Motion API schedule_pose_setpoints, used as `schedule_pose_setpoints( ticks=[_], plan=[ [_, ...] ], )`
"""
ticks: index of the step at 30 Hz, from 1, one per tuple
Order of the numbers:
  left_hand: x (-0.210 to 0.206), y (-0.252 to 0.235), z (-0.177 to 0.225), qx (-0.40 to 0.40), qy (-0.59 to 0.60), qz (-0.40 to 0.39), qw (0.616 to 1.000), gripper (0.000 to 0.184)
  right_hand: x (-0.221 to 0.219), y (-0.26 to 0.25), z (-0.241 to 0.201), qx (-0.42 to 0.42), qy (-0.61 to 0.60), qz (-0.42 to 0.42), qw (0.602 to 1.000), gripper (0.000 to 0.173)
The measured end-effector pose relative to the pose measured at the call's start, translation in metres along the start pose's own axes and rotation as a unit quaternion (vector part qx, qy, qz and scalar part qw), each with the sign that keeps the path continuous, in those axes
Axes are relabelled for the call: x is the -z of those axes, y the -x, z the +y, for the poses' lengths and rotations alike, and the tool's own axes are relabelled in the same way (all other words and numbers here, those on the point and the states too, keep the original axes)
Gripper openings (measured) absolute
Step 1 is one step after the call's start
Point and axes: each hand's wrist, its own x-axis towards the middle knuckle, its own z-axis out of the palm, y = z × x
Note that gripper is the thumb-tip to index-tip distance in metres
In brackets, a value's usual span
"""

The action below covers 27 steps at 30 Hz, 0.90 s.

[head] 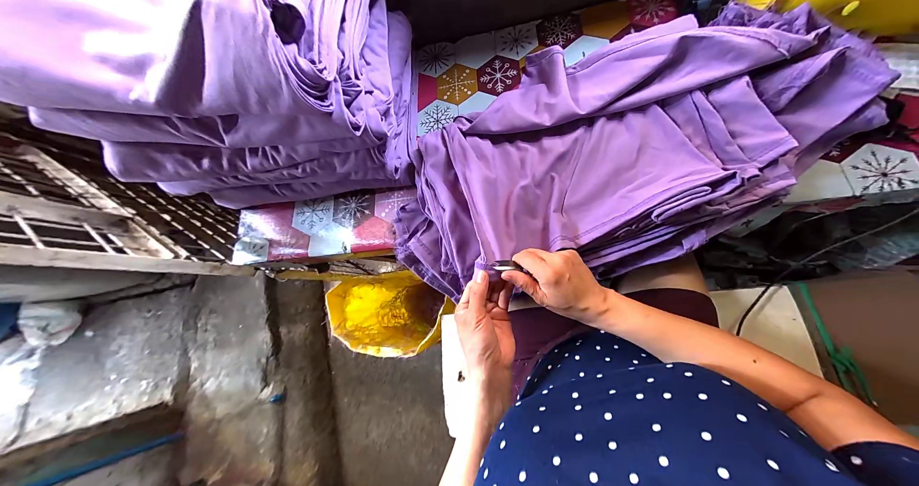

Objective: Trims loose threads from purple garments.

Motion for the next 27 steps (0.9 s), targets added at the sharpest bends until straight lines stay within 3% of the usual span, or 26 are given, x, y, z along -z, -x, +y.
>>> schedule_pose_setpoints(
  ticks=[5, 11, 27],
  plan=[
    [0.002, -0.003, -0.002, -0.004, -0.006, -0.010, 1.000, 0.024, 0.006, -0.002, 0.003, -0.028, -0.043, 0.001, 0.999, 0.040],
    [0.003, -0.005, -0.003, -0.034, -0.045, -0.041, 0.998, 0.027, 0.013, -0.015, 0.011, 0.003, -0.070, -0.082, 0.994, 0.046],
    [0.000, -0.006, -0.007, -0.118, -0.116, -0.079, 0.983, 0.028, 0.007, -0.011, 0.022, 0.018, -0.128, -0.020, 0.991, 0.044]
  ],
)
